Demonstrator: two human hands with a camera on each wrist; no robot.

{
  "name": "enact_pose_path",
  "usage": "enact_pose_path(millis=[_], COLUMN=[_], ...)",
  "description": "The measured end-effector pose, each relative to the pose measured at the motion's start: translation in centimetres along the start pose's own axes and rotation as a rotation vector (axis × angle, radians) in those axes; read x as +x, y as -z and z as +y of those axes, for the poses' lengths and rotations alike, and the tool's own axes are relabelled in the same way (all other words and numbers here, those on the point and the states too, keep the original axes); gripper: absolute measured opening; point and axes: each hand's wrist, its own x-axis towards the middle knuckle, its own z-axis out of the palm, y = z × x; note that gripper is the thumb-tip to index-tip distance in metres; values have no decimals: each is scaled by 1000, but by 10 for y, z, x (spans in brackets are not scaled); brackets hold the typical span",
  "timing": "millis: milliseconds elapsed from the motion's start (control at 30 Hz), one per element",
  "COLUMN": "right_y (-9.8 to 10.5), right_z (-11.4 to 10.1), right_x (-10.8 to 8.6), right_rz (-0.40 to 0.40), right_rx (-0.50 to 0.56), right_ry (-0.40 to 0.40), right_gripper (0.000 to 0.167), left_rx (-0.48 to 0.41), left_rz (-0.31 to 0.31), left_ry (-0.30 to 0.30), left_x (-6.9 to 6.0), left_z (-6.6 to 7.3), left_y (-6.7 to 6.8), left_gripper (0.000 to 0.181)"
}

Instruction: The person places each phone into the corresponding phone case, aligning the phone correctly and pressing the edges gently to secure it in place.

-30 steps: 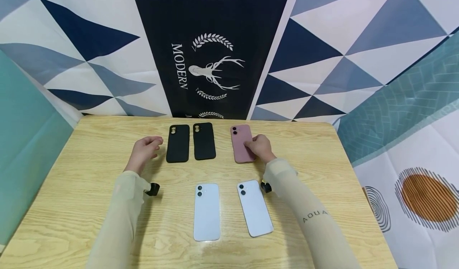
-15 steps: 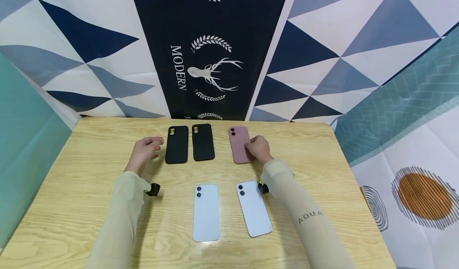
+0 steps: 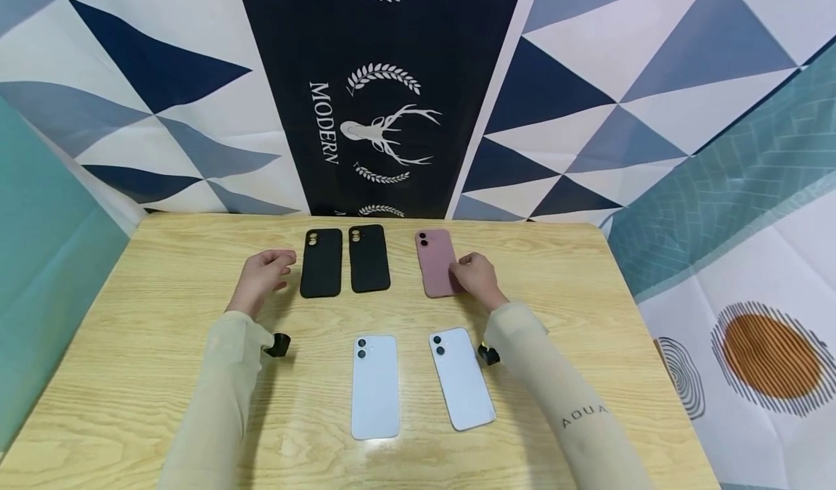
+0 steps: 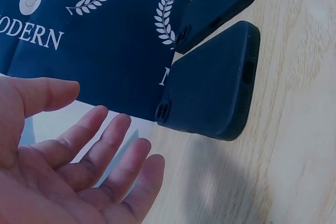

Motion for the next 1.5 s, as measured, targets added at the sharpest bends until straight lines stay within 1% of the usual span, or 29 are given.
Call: enact_pose_path(millis=[200, 300, 433, 567, 667, 767, 933, 1067, 1200, 1500], right_y=[4, 8, 12, 14, 14, 13, 10, 7, 3, 0], right_z=[2, 1, 1, 5, 9, 12, 12, 15, 21, 27], right_x=[-8, -15, -26, -37, -45, -51, -61, -69, -75, -84], right_rz=[-24, -51, -99, -137, -173, -212, -245, -255, -237, -231], right_rx=[4, -7, -31, -63, -85, -112, -166, -213, -251, -314], right_ry=[-2, -11, -18, -2, 12, 25, 28, 43, 70, 65], right_gripper=[43, 46, 51, 51, 50, 50, 51, 52, 56, 65], left_rx=[9, 12, 26, 36, 42, 56, 77, 77, 81, 110], left_rz=[-3, -7, -5, -2, -1, -4, 5, 4, -7, 3], left_ry=[-7, -11, -14, -6, -3, -13, -17, -16, -3, 12], left_x=[0, 0, 2, 5, 6, 7, 10, 14, 19, 23], left_z=[-1, -2, -4, -6, -7, -9, -14, -18, -21, -23], left_y=[0, 0, -1, -2, -3, -5, -8, -11, -13, -17], left_gripper=[50, 50, 49, 48, 47, 49, 50, 49, 47, 47])
